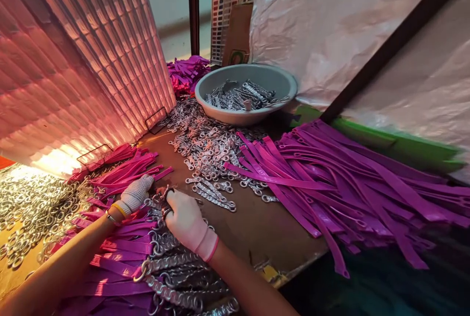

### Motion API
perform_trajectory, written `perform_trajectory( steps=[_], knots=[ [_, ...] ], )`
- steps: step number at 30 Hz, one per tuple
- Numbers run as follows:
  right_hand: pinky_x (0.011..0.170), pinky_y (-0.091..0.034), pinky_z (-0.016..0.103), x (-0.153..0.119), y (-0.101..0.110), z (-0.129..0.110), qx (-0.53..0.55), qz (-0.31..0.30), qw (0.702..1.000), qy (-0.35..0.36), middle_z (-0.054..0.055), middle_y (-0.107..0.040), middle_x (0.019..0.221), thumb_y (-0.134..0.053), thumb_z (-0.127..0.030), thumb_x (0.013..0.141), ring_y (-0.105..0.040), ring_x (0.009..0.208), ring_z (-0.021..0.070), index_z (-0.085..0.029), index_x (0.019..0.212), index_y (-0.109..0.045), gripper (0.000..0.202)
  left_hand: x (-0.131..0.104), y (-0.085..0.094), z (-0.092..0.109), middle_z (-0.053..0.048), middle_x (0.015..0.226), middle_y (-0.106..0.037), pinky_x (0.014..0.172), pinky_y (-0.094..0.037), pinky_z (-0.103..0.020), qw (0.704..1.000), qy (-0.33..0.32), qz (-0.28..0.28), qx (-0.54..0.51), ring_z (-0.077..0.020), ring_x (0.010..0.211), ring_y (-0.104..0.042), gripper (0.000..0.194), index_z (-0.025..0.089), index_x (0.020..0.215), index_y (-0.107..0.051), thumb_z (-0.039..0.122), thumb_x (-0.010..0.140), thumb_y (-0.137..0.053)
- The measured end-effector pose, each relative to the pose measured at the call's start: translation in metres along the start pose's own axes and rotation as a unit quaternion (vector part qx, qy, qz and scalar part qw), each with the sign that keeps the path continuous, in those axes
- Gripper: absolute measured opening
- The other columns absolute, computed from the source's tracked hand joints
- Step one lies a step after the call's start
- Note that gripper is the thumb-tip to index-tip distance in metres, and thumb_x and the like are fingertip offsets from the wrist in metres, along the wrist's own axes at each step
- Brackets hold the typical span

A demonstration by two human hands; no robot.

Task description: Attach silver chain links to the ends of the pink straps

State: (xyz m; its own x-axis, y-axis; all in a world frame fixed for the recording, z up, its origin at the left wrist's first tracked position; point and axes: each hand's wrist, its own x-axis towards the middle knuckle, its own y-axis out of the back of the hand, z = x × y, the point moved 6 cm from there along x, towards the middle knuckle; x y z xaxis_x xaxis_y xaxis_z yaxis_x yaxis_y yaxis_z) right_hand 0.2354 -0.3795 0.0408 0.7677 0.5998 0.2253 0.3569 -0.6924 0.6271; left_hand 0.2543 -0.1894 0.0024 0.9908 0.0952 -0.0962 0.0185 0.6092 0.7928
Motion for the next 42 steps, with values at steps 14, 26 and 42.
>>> perform_trajectory(
  steps=[14, 26, 42],
  knots=[
    [0.069, -0.039, 0.031, 0.012, -0.036, -0.062, -0.212, -0.168, 0.961, 0.065, 0.011, -0.07, 0.096, -0.05, -0.012, 0.081, -0.063, 0.084, 0.0229, -0.016, 0.094, -0.066, 0.021, -0.125, 0.029, 0.025, 0.007, 0.046, -0.037, 0.037, -0.023, -0.017, 0.909, 0.143, 0.019, -0.39, -0.0051, 0.038, -0.028, 0.043, 0.019, 0.067, -0.045, 0.054, 0.087, -0.057],
    [0.071, -0.041, 0.031, 0.005, -0.045, -0.068, -0.238, -0.202, 0.948, 0.059, 0.013, -0.069, 0.101, -0.048, -0.006, 0.077, -0.064, 0.087, 0.023, -0.015, 0.099, -0.064, 0.028, -0.136, 0.016, 0.005, -0.003, 0.069, -0.062, 0.062, -0.042, -0.023, 0.953, 0.078, 0.011, -0.292, -0.0142, 0.066, -0.052, 0.023, 0.014, 0.076, -0.068, 0.034, 0.084, -0.06],
    [0.06, -0.037, 0.032, -0.007, -0.058, -0.073, -0.281, -0.279, 0.906, 0.147, 0.014, -0.072, 0.086, -0.049, -0.016, 0.085, -0.067, 0.075, 0.0253, -0.012, 0.102, -0.064, 0.022, -0.137, 0.02, 0.008, -0.003, 0.072, -0.066, 0.062, -0.041, -0.022, 0.981, 0.023, -0.006, -0.192, -0.0132, 0.066, -0.052, 0.023, 0.013, 0.075, -0.069, 0.027, 0.087, -0.056]
  ],
)
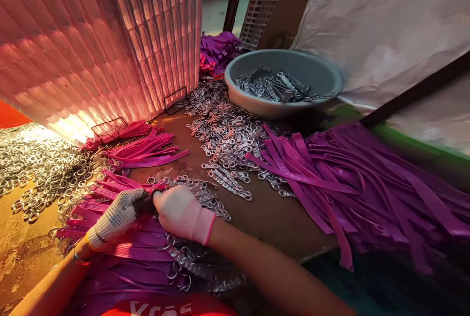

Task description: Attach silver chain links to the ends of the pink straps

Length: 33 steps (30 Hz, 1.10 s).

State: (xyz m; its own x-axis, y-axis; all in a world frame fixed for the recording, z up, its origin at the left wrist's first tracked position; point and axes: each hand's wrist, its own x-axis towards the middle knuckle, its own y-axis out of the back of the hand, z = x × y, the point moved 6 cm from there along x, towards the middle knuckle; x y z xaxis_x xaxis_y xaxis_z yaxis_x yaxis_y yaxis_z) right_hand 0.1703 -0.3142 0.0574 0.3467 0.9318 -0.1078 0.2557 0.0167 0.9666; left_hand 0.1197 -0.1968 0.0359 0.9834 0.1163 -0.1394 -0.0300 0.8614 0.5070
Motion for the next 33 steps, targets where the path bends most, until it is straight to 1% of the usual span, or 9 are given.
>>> perform_trajectory(
  steps=[3, 6, 9, 12, 16, 20, 25, 28, 33],
  knots=[
    [0.063, -0.039, 0.031, -0.01, 0.008, 0.001, 0.013, -0.002, 0.999, -0.034, 0.011, -0.072, 0.084, -0.052, -0.018, 0.086, -0.066, 0.076, 0.0239, -0.015, 0.099, -0.066, 0.02, 0.002, 0.008, 0.003, -0.004, 0.076, -0.068, 0.06, -0.041, -0.021, 0.999, 0.018, -0.011, -0.03, -0.0124, 0.066, -0.054, 0.022, 0.014, 0.085, -0.072, 0.034, 0.086, -0.063],
    [0.073, -0.042, 0.03, -0.023, 0.016, 0.022, 0.038, 0.038, 0.997, -0.055, 0.011, -0.07, 0.097, -0.059, -0.023, 0.085, -0.064, 0.088, 0.023, -0.017, 0.089, -0.067, 0.012, 0.002, 0.021, -0.001, -0.003, 0.076, -0.068, 0.045, -0.032, -0.017, 0.976, 0.074, 0.071, -0.194, -0.0056, 0.048, -0.042, 0.033, 0.015, 0.105, -0.07, 0.04, 0.084, -0.067],
    [0.079, -0.041, 0.028, -0.034, 0.011, 0.079, 0.025, 0.075, 0.983, -0.163, 0.01, -0.068, 0.106, -0.055, -0.02, 0.089, -0.061, 0.096, 0.0205, -0.017, 0.094, -0.068, 0.014, -0.001, 0.018, -0.009, -0.003, 0.076, -0.066, 0.034, -0.017, -0.015, 0.886, 0.158, 0.122, -0.419, -0.0012, 0.04, -0.03, 0.039, 0.013, 0.103, -0.067, 0.046, 0.083, -0.068],
    [0.073, -0.041, 0.03, -0.039, -0.011, 0.137, -0.041, 0.056, 0.951, -0.301, 0.014, -0.068, 0.103, -0.049, -0.011, 0.088, -0.063, 0.093, 0.0234, -0.014, 0.098, -0.069, 0.023, -0.004, 0.003, -0.005, -0.01, 0.09, -0.068, 0.035, -0.023, -0.013, 0.792, 0.226, 0.081, -0.561, -0.0056, 0.052, -0.051, 0.043, 0.01, 0.101, -0.066, 0.049, 0.082, -0.069],
    [0.07, -0.041, 0.033, -0.032, -0.042, 0.159, -0.053, 0.041, 0.953, -0.296, 0.02, -0.067, 0.101, -0.045, -0.001, 0.082, -0.064, 0.088, 0.0262, -0.009, 0.093, -0.07, 0.029, -0.009, -0.008, 0.012, -0.013, 0.1, -0.068, 0.042, -0.038, -0.015, 0.751, 0.223, 0.015, -0.622, -0.0121, 0.067, -0.063, 0.048, 0.01, 0.107, -0.066, 0.053, 0.086, -0.064],
    [0.074, -0.044, 0.033, -0.038, -0.056, 0.161, -0.045, 0.067, 0.953, -0.291, 0.018, -0.069, 0.097, -0.046, -0.001, 0.078, -0.065, 0.09, 0.0268, -0.01, 0.089, -0.07, 0.028, -0.015, -0.011, 0.015, -0.017, 0.112, -0.067, 0.044, -0.038, -0.015, 0.766, 0.208, 0.004, -0.609, -0.0148, 0.076, -0.067, 0.045, 0.009, 0.109, -0.067, 0.046, 0.084, -0.066],
    [0.076, -0.049, 0.033, -0.058, -0.043, 0.16, 0.04, 0.214, 0.931, -0.293, 0.014, -0.071, 0.098, -0.046, -0.007, 0.082, -0.066, 0.089, 0.0265, -0.012, 0.109, -0.064, 0.033, -0.022, -0.006, 0.013, -0.015, 0.093, -0.072, 0.039, -0.031, -0.015, 0.866, 0.143, 0.052, -0.477, -0.009, 0.056, -0.06, 0.039, 0.007, 0.107, -0.069, 0.027, 0.074, -0.074],
    [0.073, -0.051, 0.032, -0.065, -0.013, 0.125, 0.153, 0.335, 0.913, -0.177, 0.008, -0.072, 0.092, -0.045, -0.018, 0.091, -0.067, 0.083, 0.0234, -0.018, 0.109, -0.064, 0.026, -0.023, -0.004, 0.016, -0.012, 0.089, -0.071, 0.036, -0.028, -0.015, 0.904, 0.112, 0.071, -0.407, -0.0062, 0.048, -0.054, 0.038, 0.009, 0.108, -0.066, 0.03, 0.077, -0.072],
    [0.083, -0.051, 0.035, -0.048, 0.019, 0.032, 0.096, 0.302, 0.948, 0.013, 0.012, -0.069, 0.108, -0.048, -0.012, 0.088, -0.064, 0.096, 0.024, -0.016, 0.123, -0.06, 0.037, -0.021, -0.009, 0.025, 0.0, 0.066, -0.062, 0.032, -0.028, -0.016, 0.921, 0.092, 0.077, -0.371, -0.0064, 0.037, -0.047, 0.036, 0.013, 0.116, -0.057, 0.034, 0.087, -0.058]
  ],
)
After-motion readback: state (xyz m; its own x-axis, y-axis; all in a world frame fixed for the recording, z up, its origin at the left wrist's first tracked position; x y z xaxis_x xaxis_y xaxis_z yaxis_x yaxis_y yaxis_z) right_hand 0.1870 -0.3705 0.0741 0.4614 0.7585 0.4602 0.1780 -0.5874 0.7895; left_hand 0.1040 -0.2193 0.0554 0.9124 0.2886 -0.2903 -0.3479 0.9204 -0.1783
